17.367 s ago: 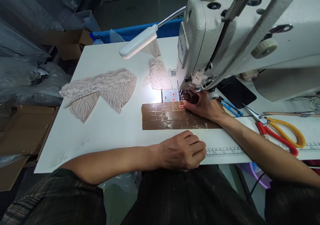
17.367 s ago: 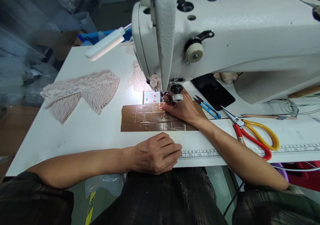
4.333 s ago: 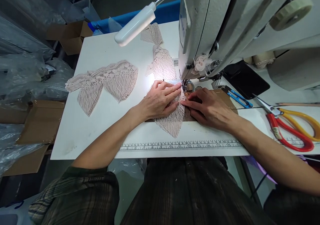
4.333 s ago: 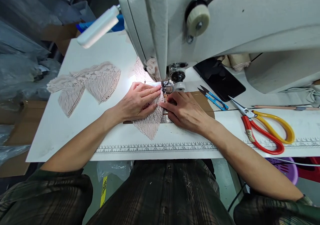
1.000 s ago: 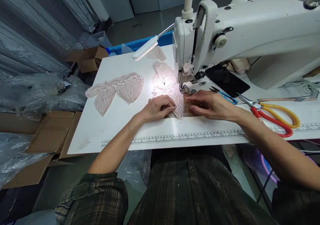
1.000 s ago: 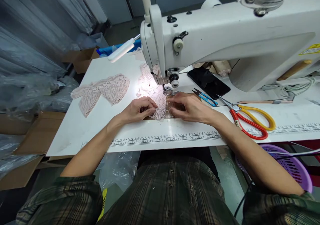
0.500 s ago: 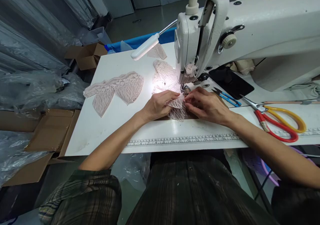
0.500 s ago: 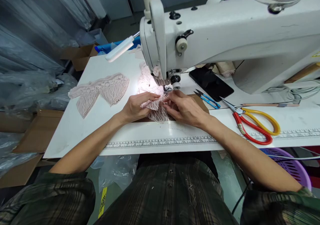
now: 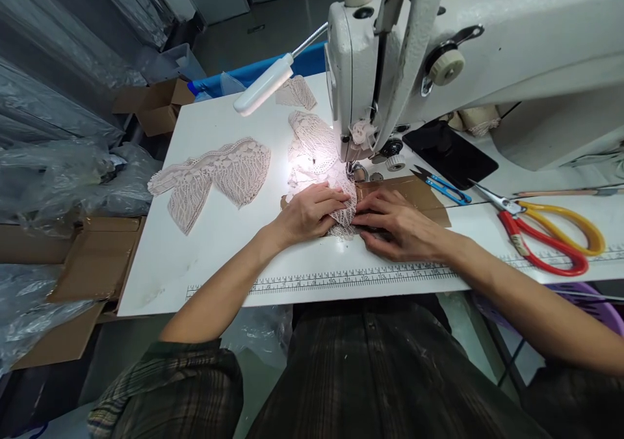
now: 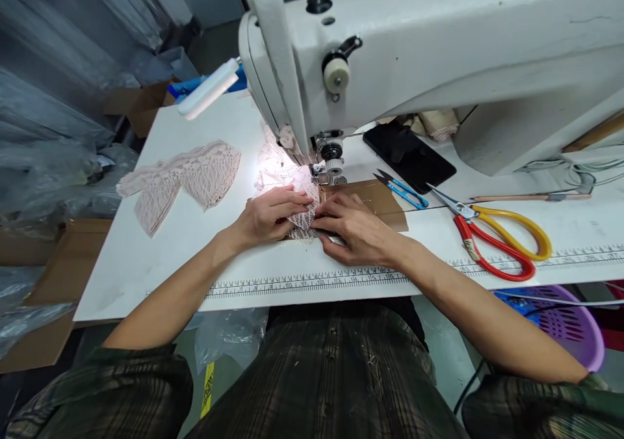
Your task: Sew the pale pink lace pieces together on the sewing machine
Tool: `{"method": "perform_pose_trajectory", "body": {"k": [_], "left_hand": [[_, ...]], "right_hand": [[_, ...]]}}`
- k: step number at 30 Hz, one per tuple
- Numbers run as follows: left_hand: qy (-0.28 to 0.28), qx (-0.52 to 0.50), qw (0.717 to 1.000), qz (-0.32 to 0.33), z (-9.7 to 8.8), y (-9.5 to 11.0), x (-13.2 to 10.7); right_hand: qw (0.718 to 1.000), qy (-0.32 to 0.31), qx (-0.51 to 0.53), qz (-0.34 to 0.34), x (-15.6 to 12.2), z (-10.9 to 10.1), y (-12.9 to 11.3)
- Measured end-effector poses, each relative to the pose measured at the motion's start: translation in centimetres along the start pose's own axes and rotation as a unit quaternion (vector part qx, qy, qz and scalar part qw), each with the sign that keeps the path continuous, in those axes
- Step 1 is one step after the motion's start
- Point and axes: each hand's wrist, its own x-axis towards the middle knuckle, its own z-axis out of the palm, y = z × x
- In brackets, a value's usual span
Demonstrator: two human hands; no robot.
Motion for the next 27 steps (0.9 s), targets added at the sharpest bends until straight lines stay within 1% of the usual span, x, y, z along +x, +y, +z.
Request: {"method": "perform_pose_trajectory", "body": {"k": [2,3,4,6,8,10,12,15,20,27], "left_hand": [[-0.012,0.015,1.0,0.007,-0.1,0.1,0.0],[-0.014,0.022,1.0,0.014,-0.1,0.1,0.0],[-0.01,0.028,0.999,0.025,-0.2,0.2,0.0],[0.011,0.039,0.998,0.053,-0.2,0.2,0.0],[0.043,0.045,0.994,0.084,-0.1,0.2,0.0],[0.065,0.046,0.992,0.102,0.0,0.2,0.0],[0.07,0.046,0.991,0.107,0.2,0.2,0.1],[0.058,0.043,0.992,0.102,0.3,0.3,0.0],[0.052,0.021,0.993,0.102,0.3,0.4,0.0],[0.032,0.036,0.992,0.113,0.1,0.1,0.2]], "right_hand": [[0.996,-0.017,0.076,0.031,0.7,-1.3,0.9],[0.993,-0.023,0.105,0.058,1.1,-1.9,1.5],[0.989,-0.021,0.111,0.091,1.5,-2.5,2.1],[0.984,-0.032,0.082,0.152,2.3,-3.1,3.1],[0.982,-0.025,0.06,0.178,2.5,-2.9,3.8],[0.987,0.004,0.046,0.157,2.2,-2.2,3.9],[0.993,0.027,0.021,0.116,1.7,-1.3,3.8],[0.995,0.025,-0.034,0.086,1.0,-0.3,3.7],[0.992,0.033,-0.101,0.065,0.9,0.3,4.4],[0.991,0.07,-0.11,0.002,1.0,0.7,4.9]]}}
